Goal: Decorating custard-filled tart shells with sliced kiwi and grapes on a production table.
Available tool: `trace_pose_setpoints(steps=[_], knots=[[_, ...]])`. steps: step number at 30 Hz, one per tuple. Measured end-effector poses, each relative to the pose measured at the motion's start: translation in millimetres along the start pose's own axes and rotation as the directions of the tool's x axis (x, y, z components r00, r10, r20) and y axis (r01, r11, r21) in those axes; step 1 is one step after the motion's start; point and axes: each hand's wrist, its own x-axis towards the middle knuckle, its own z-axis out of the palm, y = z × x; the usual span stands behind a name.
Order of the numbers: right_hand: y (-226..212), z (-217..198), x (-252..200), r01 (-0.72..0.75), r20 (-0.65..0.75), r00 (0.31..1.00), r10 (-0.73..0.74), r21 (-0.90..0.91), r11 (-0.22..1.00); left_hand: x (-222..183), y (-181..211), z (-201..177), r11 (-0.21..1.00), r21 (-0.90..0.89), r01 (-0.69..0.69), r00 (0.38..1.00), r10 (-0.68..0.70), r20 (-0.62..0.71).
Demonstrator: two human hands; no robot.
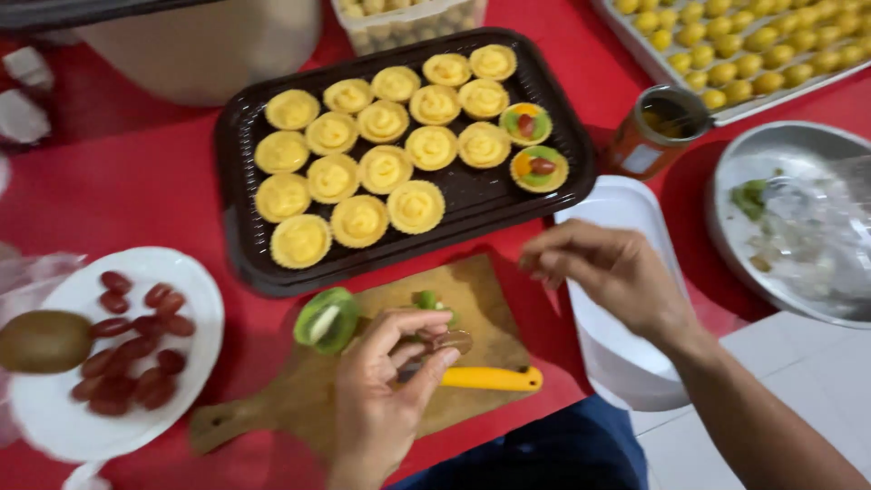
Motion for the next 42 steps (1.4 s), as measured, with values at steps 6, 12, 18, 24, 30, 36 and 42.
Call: trace_pose_setpoints(steps=[6,12,18,24,30,36,42], knots=[[1.4,-73.5,20.5,-0.213,-0.245,0.961,0.127,-0.364,0.907,56.5,15.6,55.7,0.935,0.348,-0.069,0.958,-0.035,0.285],[65.3,-113.1,40.1,-0.243,-0.327,0.945,0.021,-0.656,0.715,120.2,-47.6,139.8,0.902,0.254,-0.348,0.863,0.203,0.462],[99.8,-128.0,43.4,-0.326,-0.398,0.917,-0.019,-0.776,0.541,168.5,-82.8,191.5,0.808,0.408,-0.425,0.815,0.145,0.561],[91.7,-124.2,28.4,-0.225,-0.346,0.926,-0.155,-0.830,0.510,183.8,-96.5,212.3,0.709,0.513,-0.483,0.781,0.084,0.619],[66.9,-125.1,5.4,-0.170,-0.304,0.913,-0.271,-0.889,0.424,182.7,-96.3,217.7,0.570,0.539,-0.620,0.726,0.157,0.670],[6.6,-72.6,-36.9,0.035,-0.184,0.888,-0.422,-0.888,0.459,147.7,-8.9,155.3,0.561,0.520,-0.644,0.757,0.373,0.537],[2.4,14.3,-57.6,0.414,0.136,0.872,-0.469,-0.715,0.563,73.6,78.6,8.0,0.465,0.485,-0.741,0.659,0.641,0.393]])
